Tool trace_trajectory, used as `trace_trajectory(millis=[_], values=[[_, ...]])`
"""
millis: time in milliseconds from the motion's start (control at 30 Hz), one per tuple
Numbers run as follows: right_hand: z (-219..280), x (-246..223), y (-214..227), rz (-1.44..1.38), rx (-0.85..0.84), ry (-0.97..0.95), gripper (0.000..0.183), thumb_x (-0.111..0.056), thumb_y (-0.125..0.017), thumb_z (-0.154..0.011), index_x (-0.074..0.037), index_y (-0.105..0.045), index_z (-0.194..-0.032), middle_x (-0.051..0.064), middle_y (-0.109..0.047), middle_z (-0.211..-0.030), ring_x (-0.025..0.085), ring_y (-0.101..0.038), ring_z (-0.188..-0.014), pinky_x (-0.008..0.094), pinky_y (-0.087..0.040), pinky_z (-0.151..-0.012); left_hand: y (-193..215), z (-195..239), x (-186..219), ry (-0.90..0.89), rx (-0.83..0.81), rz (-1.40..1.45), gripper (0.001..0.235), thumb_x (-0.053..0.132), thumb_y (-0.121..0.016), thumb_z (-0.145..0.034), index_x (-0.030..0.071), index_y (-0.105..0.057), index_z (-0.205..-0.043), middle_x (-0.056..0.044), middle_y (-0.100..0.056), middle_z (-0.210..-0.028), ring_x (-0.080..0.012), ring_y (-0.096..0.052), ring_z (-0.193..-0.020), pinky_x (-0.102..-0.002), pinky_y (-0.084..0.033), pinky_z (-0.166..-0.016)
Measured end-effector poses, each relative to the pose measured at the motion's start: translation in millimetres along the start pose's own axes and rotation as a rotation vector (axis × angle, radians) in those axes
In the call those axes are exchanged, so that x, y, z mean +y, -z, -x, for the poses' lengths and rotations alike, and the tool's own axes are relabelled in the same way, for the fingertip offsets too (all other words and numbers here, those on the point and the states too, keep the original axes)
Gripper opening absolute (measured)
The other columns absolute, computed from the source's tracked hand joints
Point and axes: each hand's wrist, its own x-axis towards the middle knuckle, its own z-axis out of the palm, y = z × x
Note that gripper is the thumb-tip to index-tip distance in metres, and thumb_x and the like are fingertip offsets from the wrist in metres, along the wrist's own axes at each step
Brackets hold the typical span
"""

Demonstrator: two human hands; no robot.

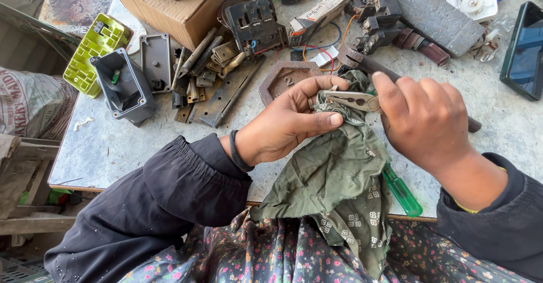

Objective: The person uses pliers and a screwdriver to adjust and tighten small metal components on a disassembled electrical switch. They manipulate the parts over a cloth, then reattach the component to the switch housing and tighten screws.

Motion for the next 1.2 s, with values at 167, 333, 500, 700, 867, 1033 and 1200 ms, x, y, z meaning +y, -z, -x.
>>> trace_trajectory(millis=[167, 333, 500, 700, 867, 1033, 1200], values=[[1, -3, -5, -0.199, -0.035, -0.063, 0.034, -0.014, -0.07, -0.089, -0.007, -0.063, -0.122, 0.006, -0.063, -0.093, 0.028, -0.064, -0.082, 0.043, -0.05, -0.071, -4, 1, -6, -0.028, 0.015, 0.043, 0.048, -0.006, -0.066, -0.101, 0.006, -0.048, -0.143, -0.009, -0.066, -0.13, -0.0166, -0.066, -0.118, -0.033, -0.054, -0.106], [2, -3, -10, -0.384, -0.088, -0.12, 0.04, -0.008, -0.072, -0.081, -0.004, -0.062, -0.119, 0.012, -0.069, -0.1, 0.034, -0.068, -0.089, 0.046, -0.055, -0.077, -7, 3, -4, -0.025, 0.027, 0.064, 0.049, -0.008, -0.064, -0.102, 0.005, -0.046, -0.145, -0.009, -0.065, -0.13, -0.0169, -0.065, -0.119, -0.034, -0.053, -0.108], [5, -4, -19, -0.517, -0.093, -0.127, 0.04, -0.006, -0.072, -0.081, -0.003, -0.06, -0.119, 0.016, -0.07, -0.108, 0.037, -0.069, -0.098, 0.047, -0.055, -0.083, -11, 5, 0, 0.005, 0.073, 0.07, 0.051, -0.008, -0.062, -0.1, 0.005, -0.047, -0.147, -0.008, -0.064, -0.131, -0.0163, -0.065, -0.118, -0.033, -0.052, -0.107], [7, -6, -26, -0.626, -0.097, -0.156, 0.041, -0.004, -0.072, -0.08, -0.001, -0.06, -0.119, 0.018, -0.069, -0.106, 0.04, -0.067, -0.095, 0.049, -0.053, -0.08, -11, 6, 3, 0.023, 0.06, 0.089, 0.052, -0.008, -0.062, -0.1, 0.004, -0.048, -0.148, -0.009, -0.063, -0.134, -0.0156, -0.065, -0.117, -0.032, -0.052, -0.107], [8, -8, -28, -0.737, -0.152, -0.215, 0.035, -0.005, -0.072, -0.083, -0.002, -0.061, -0.115, 0.019, -0.069, -0.1, 0.042, -0.067, -0.093, 0.05, -0.052, -0.076, -10, 6, 5, 0.024, 0.042, 0.112, 0.055, -0.009, -0.062, -0.1, 0.004, -0.046, -0.152, -0.006, -0.064, -0.134, -0.0136, -0.065, -0.115, -0.03, -0.052, -0.107], [9, -9, -28, -0.837, -0.196, -0.283, 0.031, -0.005, -0.07, -0.083, -0.002, -0.062, -0.113, 0.02, -0.069, -0.095, 0.043, -0.066, -0.09, 0.05, -0.05, -0.073, -10, 6, 5, 0.025, 0.042, 0.114, 0.058, -0.008, -0.062, -0.101, 0.004, -0.045, -0.155, -0.005, -0.064, -0.133, -0.0124, -0.066, -0.113, -0.03, -0.053, -0.106], [10, -12, -29, -0.977, -0.276, -0.389, 0.028, -0.005, -0.067, -0.085, -0.003, -0.063, -0.112, 0.022, -0.069, -0.093, 0.043, -0.067, -0.091, 0.046, -0.051, -0.069, -10, 5, 6, 0.022, 0.049, 0.101, 0.061, -0.007, -0.062, -0.101, 0.004, -0.043, -0.157, -0.005, -0.064, -0.133, -0.0117, -0.067, -0.111, -0.03, -0.054, -0.104]])
